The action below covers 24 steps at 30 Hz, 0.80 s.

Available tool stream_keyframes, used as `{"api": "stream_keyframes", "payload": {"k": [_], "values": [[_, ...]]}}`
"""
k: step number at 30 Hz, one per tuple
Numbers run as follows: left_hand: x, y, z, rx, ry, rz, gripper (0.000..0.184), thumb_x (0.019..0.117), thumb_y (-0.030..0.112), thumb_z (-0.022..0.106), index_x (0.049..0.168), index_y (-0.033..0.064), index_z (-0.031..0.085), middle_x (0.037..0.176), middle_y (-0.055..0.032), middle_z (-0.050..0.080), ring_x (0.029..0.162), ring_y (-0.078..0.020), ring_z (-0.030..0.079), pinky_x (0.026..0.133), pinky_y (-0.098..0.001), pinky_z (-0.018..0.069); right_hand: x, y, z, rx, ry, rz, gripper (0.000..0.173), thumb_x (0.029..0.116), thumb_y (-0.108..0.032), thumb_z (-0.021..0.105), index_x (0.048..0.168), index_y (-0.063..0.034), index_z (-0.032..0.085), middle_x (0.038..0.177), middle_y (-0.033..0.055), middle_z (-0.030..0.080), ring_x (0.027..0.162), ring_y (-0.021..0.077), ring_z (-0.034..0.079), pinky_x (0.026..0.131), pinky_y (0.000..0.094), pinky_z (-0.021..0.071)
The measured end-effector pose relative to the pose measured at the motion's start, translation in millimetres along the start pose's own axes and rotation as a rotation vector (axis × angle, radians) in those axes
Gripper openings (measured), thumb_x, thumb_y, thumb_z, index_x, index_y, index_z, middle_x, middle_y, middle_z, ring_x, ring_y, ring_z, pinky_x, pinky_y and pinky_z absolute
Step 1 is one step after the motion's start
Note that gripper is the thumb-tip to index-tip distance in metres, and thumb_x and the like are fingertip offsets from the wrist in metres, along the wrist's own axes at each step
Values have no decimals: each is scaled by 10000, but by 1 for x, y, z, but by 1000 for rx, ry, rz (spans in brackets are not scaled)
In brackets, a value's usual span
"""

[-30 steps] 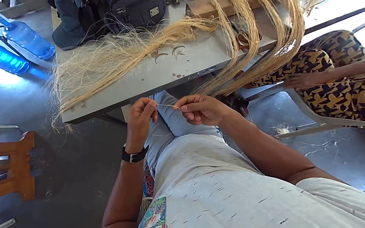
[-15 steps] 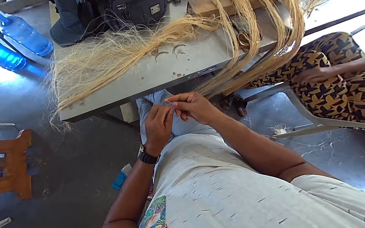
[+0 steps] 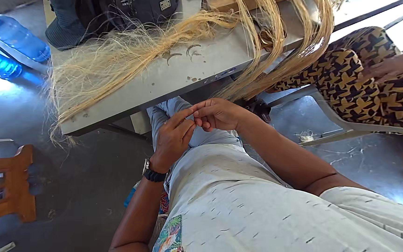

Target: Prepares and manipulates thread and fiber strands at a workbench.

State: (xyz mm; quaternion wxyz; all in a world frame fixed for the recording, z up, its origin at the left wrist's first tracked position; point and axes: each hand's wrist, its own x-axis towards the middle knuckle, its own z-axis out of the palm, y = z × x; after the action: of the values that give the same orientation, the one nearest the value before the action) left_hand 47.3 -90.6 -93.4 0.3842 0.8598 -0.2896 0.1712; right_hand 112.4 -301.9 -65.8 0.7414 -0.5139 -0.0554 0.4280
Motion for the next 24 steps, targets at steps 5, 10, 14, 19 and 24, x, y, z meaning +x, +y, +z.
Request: {"api": "stream_keyframes", "payload": {"k": [5, 10, 14, 19, 24], "values": [[3, 1, -4, -39, -49, -1, 191, 1024, 110, 589, 946, 19, 738, 1190, -112, 692, 1117, -165, 672, 949, -327, 581, 1, 1, -8, -42, -98, 1, 251, 1059, -102, 469, 1177, -22, 676, 738, 25, 643, 533, 53, 569, 499, 194, 506], [8, -6, -13, -240, -89, -118, 148, 1022, 119, 607, 1009, 24, 720, 1045, -64, 682, 908, -111, 680, 804, -292, 612, 2, 3, -7, -237, -59, -33, 215, 1057, -78, 528, 1175, 6, 687, 741, 62, 666, 546, 89, 596, 518, 221, 535], [15, -8, -19, -501, -87, -268, 143, 1057, 114, 551, 1045, 23, 660, 821, -54, 692, 668, -150, 685, 618, -312, 626, -1, -1, -2, -358, -55, -58, 173, 1050, -68, 560, 1128, 17, 690, 744, 75, 675, 551, 103, 614, 514, 230, 546], [19, -2, -17, -625, -16, -397, 149, 1078, 123, 514, 1076, 19, 622, 827, -98, 689, 640, -185, 687, 590, -316, 620, -1, 0, 4, -416, -10, -153, 125, 1005, -38, 626, 1096, 24, 685, 722, 70, 660, 544, 101, 605, 496, 218, 530], [20, 2, -15, -668, 51, -511, 167, 1098, 158, 482, 1084, 38, 597, 797, -98, 678, 577, -168, 669, 530, -293, 602, 4, 7, 15, -564, 148, -308, 86, 963, -81, 708, 910, -25, 671, 635, 24, 577, 493, 74, 490, 437, 196, 391]]}}
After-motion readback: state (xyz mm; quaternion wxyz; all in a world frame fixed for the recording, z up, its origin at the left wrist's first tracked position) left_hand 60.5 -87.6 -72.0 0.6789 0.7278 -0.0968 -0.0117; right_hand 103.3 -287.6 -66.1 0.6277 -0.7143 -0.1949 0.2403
